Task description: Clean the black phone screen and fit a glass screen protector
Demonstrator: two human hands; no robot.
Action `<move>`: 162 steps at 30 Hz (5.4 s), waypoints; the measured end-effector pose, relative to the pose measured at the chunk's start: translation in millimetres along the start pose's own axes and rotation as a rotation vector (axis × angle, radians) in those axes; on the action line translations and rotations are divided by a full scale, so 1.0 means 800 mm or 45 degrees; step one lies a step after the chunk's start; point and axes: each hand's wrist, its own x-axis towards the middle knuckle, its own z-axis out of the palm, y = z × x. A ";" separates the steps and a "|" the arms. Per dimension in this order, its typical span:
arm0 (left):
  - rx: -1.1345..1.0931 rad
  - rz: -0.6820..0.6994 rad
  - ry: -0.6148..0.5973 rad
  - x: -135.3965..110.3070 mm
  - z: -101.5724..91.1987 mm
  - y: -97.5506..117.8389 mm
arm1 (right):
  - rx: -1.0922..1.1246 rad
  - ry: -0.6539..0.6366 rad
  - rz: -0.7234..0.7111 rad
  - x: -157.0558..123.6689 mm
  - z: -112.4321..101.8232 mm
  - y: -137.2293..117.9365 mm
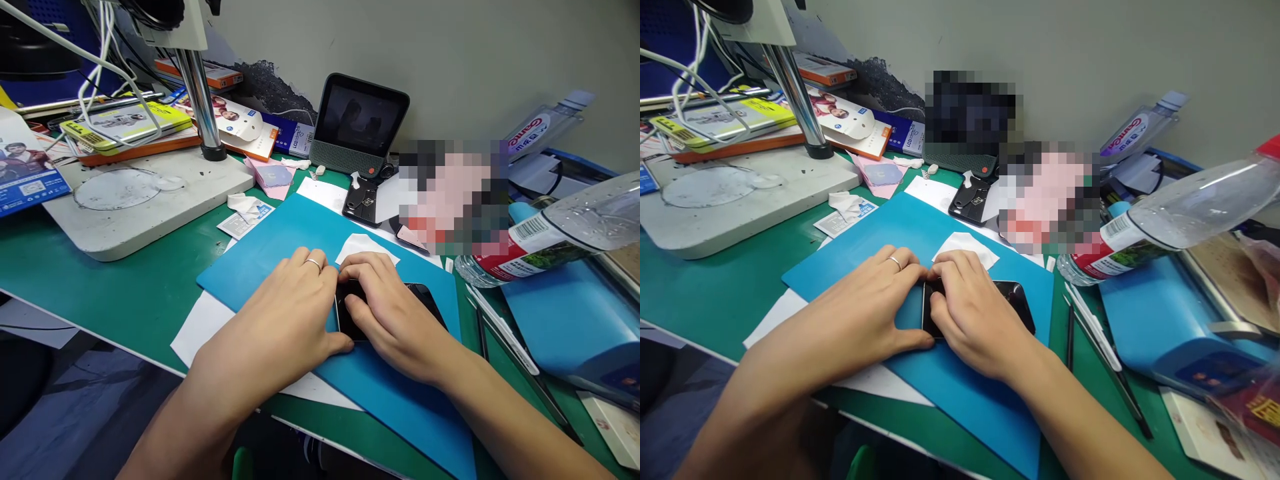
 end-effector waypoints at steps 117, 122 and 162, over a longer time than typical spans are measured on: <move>-0.010 -0.529 0.314 -0.034 -0.053 -0.027 | -0.186 0.358 0.412 -0.021 -0.032 0.071; 0.004 -0.678 0.321 -0.036 -0.060 -0.047 | -0.221 0.328 0.381 -0.019 -0.032 0.070; 0.156 0.369 0.168 -0.022 0.028 0.058 | -0.064 0.397 -0.111 -0.023 -0.037 0.050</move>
